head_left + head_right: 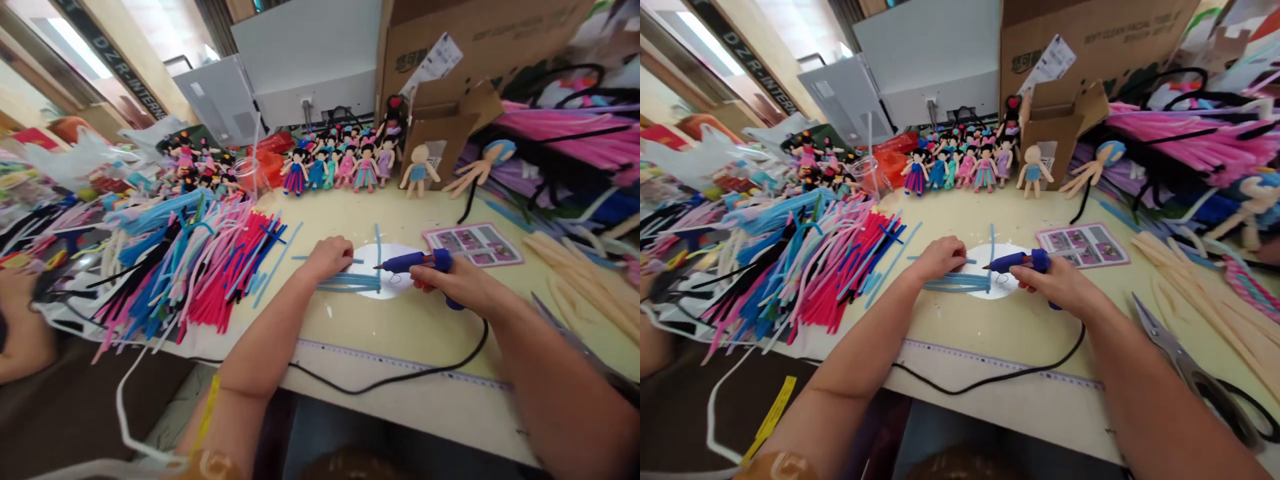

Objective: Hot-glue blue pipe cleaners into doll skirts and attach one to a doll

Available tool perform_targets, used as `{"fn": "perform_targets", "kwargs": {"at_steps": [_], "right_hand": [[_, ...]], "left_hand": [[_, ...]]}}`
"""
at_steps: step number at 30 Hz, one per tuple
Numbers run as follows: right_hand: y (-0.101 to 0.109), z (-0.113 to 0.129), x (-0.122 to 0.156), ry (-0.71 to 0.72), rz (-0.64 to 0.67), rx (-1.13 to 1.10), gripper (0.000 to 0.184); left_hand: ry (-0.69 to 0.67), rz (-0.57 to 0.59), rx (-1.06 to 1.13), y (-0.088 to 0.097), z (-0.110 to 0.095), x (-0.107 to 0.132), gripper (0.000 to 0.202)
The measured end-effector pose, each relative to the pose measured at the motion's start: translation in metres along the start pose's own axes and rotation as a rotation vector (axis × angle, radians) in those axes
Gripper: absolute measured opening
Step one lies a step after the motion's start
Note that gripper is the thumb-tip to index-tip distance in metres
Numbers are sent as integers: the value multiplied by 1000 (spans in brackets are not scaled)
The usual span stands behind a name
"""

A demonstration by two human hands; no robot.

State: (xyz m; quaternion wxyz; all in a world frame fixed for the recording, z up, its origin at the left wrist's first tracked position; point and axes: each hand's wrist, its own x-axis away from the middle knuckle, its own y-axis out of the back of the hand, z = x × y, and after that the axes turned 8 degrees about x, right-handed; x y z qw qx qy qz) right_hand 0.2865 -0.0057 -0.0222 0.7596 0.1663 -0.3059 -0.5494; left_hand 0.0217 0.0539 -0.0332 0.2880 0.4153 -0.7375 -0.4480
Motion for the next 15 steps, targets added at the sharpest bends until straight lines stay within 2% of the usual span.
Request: {"fn": "perform_targets", "kwargs": {"at_steps": [7,11,15], "right_hand": [[8,-8,-2,-6,15,1,35],[9,-7,-1,-29,11,-15,36],[8,-4,-1,-49,17,42,39]], "left_hand": [[-91,74,262,-3,-10,2,9],[-101,113,291,-6,-15,0,17],[-72,121,293,-8,-17,-2,15]]}}
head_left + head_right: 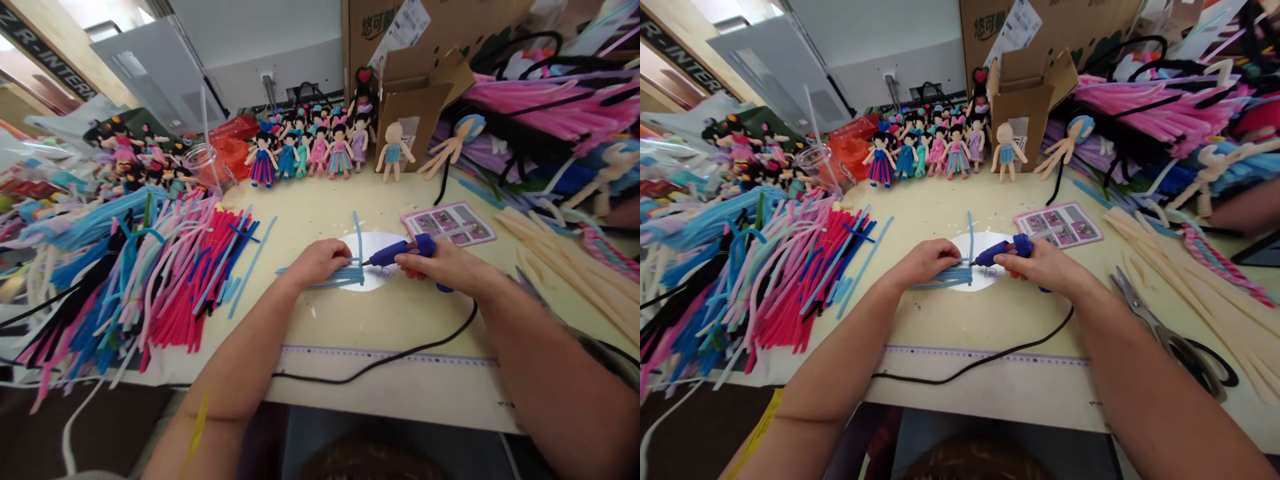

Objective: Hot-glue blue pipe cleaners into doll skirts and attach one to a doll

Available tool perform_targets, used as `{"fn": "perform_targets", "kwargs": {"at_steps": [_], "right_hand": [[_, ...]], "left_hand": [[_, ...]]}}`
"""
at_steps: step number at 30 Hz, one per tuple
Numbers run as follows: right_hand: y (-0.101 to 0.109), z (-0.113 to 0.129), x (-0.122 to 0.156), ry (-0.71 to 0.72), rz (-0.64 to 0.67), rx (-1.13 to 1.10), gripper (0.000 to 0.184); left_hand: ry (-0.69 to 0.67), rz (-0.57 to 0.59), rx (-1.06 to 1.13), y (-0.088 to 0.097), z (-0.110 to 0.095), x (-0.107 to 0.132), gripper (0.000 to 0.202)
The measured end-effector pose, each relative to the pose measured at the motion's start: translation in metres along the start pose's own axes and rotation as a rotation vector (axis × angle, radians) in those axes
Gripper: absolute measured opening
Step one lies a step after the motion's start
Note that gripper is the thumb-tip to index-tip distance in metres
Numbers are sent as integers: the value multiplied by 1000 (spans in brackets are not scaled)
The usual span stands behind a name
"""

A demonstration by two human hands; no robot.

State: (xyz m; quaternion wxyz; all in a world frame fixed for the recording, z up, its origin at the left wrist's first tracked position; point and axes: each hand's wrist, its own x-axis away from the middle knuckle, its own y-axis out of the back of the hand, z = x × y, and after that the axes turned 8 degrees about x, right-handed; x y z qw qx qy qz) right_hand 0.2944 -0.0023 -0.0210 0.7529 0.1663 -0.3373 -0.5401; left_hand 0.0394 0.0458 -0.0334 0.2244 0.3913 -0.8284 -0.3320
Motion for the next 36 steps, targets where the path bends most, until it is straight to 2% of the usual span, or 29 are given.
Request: {"fn": "perform_targets", "kwargs": {"at_steps": [5,12,16,22,36], "right_hand": [[-2,3,0,-51,-32,64,41],[-3,9,0,-40,-60,102,43],[-3,12,1,-81,-75,127,42],[-3,13,2,-81,-80,120,37],[-3,12,2,-93,-98,154,37]], "left_hand": [[12,-27,-27,-2,-2,0,12],[-41,-37,-70,-3,-3,0,12],[-29,-27,-68,-4,-3,0,12],[-3,-22,-53,-3,-5,1,13],[7,-26,-50,-3,-5,1,13]]}}
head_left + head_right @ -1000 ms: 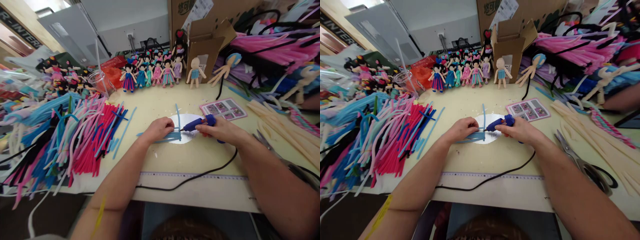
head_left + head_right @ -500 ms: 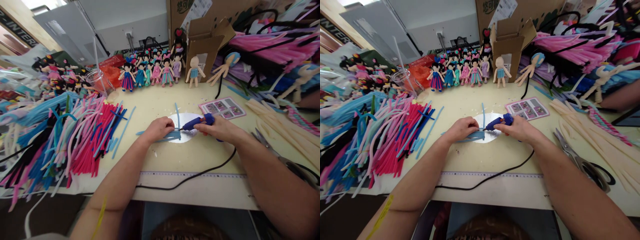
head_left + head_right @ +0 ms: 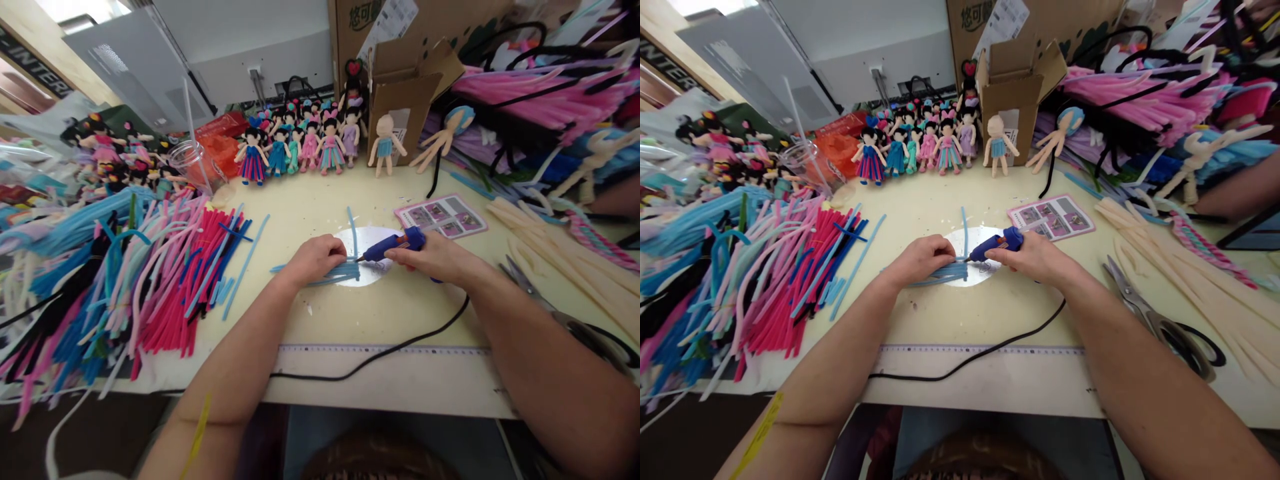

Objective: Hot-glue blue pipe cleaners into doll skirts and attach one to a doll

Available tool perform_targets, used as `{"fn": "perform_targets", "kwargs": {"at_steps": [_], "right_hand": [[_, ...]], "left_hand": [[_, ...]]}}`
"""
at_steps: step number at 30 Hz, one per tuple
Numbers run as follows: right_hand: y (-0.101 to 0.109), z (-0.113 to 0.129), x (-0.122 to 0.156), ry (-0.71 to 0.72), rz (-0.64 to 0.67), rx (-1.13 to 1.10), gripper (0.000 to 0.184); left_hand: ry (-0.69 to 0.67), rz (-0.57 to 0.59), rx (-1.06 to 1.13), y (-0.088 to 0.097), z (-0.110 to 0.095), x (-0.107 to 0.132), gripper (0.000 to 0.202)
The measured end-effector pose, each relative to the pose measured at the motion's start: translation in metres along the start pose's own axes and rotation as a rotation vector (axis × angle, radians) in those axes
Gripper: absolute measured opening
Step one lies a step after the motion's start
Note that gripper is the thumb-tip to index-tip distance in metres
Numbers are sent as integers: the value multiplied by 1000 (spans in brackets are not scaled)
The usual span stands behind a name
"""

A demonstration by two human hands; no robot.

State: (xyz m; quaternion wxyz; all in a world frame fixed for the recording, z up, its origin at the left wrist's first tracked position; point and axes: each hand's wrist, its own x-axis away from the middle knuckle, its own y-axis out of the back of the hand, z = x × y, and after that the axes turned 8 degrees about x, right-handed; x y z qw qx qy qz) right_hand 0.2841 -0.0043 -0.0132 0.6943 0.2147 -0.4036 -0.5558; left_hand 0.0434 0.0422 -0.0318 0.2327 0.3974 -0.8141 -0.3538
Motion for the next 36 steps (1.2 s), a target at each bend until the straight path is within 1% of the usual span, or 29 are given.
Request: {"fn": "perform_targets", "kwargs": {"at_steps": [13,20,24,26,31,36], "right_hand": [[1,5,2,-2,-11,27,32],[-1,3,0,-17,-22,27,33],[-1,2,0,19,-29,16,32],[-1,2,0,29,-37,10,31],[-1,1,1,-3,-27,21,35],[3,2,3,-5,-35,0,36]], "left_hand": [[-11,-11,44,-1,1,0,11],[-27,2,14,-1,1,0,13],[-45,1,-1,-2,2,-1,16],[-42,1,-7,-2,1,0,17],[-7,-1,-1,0,-3,0,16],[-2,-3,-4,-1,-2,1,15]]}}
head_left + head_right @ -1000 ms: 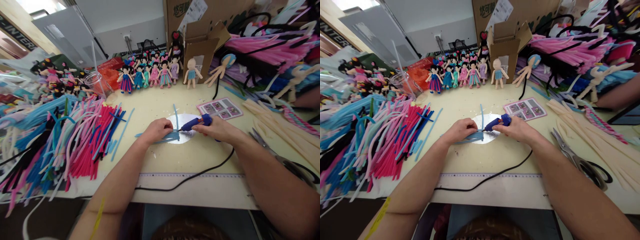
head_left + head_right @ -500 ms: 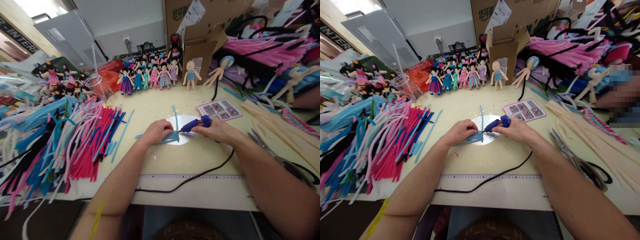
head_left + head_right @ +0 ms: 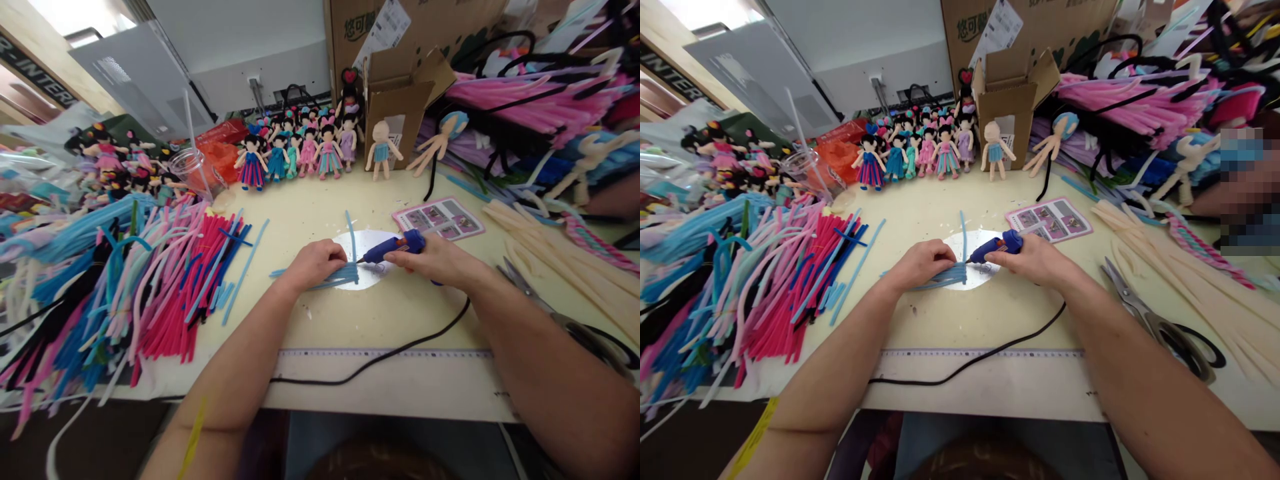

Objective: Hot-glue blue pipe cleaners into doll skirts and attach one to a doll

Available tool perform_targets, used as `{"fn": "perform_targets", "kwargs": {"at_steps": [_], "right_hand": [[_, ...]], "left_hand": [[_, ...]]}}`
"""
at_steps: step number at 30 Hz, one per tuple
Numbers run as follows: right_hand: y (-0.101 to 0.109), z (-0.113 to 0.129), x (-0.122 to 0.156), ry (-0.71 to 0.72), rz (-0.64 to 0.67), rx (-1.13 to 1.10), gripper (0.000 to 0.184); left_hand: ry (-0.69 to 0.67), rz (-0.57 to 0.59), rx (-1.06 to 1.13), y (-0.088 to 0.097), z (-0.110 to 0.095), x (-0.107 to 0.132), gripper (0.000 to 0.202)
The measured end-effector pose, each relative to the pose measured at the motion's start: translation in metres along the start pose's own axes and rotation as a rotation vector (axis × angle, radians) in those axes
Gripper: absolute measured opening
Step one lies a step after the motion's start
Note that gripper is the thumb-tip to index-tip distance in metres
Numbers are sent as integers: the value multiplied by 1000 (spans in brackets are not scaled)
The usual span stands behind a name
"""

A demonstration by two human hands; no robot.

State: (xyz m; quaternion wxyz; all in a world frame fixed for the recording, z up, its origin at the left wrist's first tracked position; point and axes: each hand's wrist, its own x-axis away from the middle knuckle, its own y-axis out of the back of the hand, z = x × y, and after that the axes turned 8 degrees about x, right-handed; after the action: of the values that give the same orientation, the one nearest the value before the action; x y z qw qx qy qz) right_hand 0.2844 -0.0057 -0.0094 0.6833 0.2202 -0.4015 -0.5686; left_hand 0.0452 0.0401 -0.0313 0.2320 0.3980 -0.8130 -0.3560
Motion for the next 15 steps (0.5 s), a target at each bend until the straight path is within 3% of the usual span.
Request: {"fn": "perform_targets", "kwargs": {"at_steps": [15], "right_hand": [[-4,0,1,11,8,9,41]], "left_hand": [[-26,7,-3,-1,-1,0,13]]}}
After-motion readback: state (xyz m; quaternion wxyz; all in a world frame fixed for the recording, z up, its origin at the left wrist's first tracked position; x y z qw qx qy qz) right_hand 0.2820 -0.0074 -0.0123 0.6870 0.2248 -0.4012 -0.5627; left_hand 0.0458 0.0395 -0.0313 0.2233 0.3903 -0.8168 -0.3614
